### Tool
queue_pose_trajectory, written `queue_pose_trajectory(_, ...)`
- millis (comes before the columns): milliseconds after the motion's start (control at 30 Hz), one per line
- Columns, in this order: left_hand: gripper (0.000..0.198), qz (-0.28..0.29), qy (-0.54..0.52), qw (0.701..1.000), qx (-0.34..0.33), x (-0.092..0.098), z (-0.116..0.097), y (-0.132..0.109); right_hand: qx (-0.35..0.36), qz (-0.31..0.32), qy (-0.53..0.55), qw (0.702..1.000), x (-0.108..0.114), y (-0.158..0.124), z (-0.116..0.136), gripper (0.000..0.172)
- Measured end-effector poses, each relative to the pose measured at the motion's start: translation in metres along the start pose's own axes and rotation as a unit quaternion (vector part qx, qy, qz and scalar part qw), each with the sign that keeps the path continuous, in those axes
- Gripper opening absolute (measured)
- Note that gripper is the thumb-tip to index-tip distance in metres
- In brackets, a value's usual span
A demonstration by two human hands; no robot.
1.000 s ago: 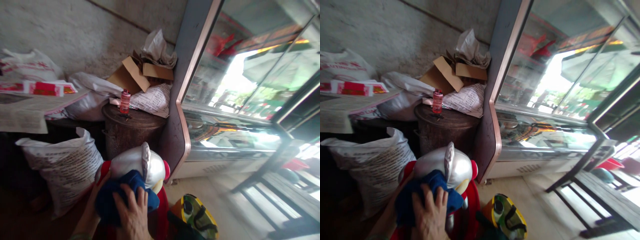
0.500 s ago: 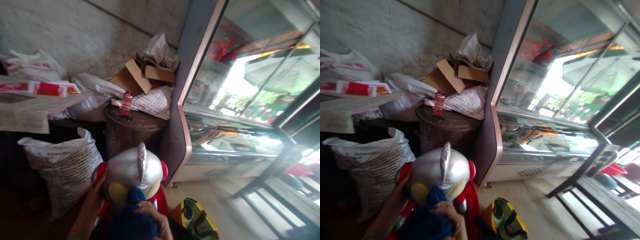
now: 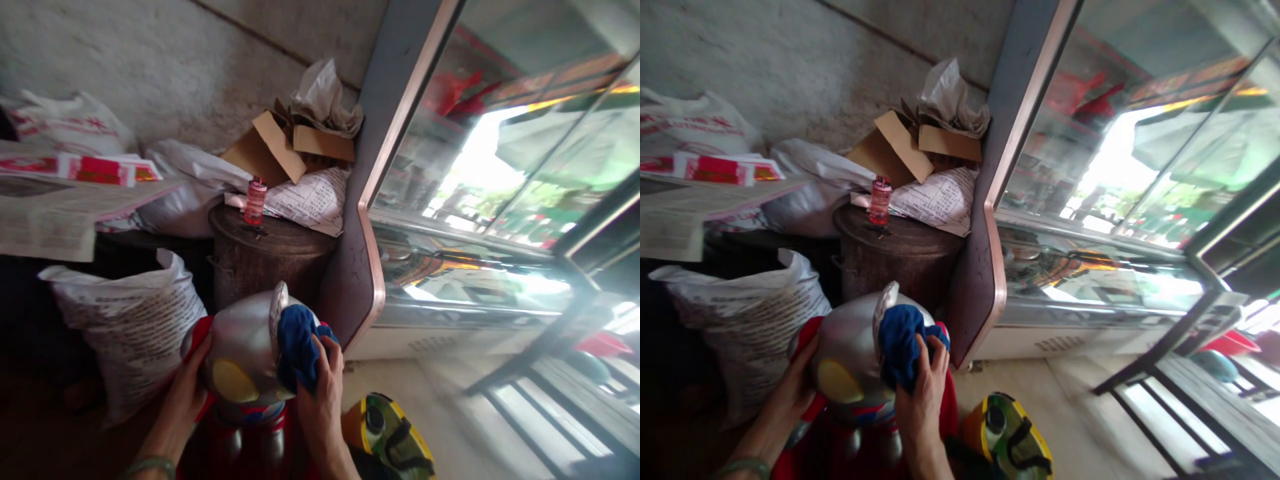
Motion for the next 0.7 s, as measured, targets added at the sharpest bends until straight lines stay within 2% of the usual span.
queue_pose_trajectory(67,0.045,0.014,-0.006,1.000,-0.006,-0.002,-0.003,-0.001,0.026,0.017,-0.014,0.999,-0.002,-0.029,0.005,0.067)
queue_pose_trajectory(167,0.041,0.036,-0.018,0.999,0.013,-0.007,-0.002,-0.004,0.008,0.037,0.008,0.999,-0.001,-0.070,-0.001,0.064)
queue_pose_trajectory(233,0.040,0.029,-0.019,0.999,0.021,-0.008,0.000,-0.005,-0.054,0.060,0.057,0.995,-0.004,-0.098,-0.020,0.054)
queue_pose_trajectory(267,0.040,0.014,-0.019,1.000,0.015,-0.006,-0.001,-0.005,-0.107,0.068,0.091,0.988,-0.006,-0.114,-0.035,0.047)
queue_pose_trajectory(333,0.042,-0.016,-0.027,0.999,-0.012,-0.003,-0.005,-0.005,-0.258,0.065,0.174,0.948,-0.012,-0.147,-0.073,0.035)
queue_pose_trajectory(400,0.044,-0.032,-0.038,0.998,-0.032,-0.002,-0.007,-0.005,-0.418,0.022,0.254,0.872,-0.016,-0.179,-0.111,0.029)
queue_pose_trajectory(433,0.045,-0.027,-0.042,0.998,-0.034,-0.004,-0.007,-0.006,-0.477,-0.005,0.282,0.833,-0.017,-0.190,-0.126,0.030)
queue_pose_trajectory(467,0.045,-0.019,-0.045,0.998,-0.032,-0.006,-0.006,-0.006,-0.516,-0.029,0.301,0.802,-0.019,-0.197,-0.138,0.033)
queue_pose_trajectory(533,0.042,-0.011,-0.050,0.998,-0.028,-0.009,-0.004,-0.009,-0.541,-0.052,0.319,0.776,-0.022,-0.194,-0.154,0.047)
queue_pose_trajectory(633,0.033,-0.006,-0.050,0.999,-0.020,-0.011,0.000,-0.011,-0.528,-0.027,0.325,0.784,-0.038,-0.176,-0.166,0.067)
queue_pose_trajectory(700,0.038,-0.011,-0.043,0.999,-0.020,-0.010,0.001,-0.011,-0.513,0.006,0.330,0.792,-0.056,-0.170,-0.165,0.076)
Point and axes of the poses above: each hand's wrist, its own y-axis towards the middle knuckle, its own x-axis out of the back of the hand, z = x × y, the point moved 9 cm from there along y, towards the middle knuckle, and after that the axes turned 14 degrees about y, right-handed, at the moved point
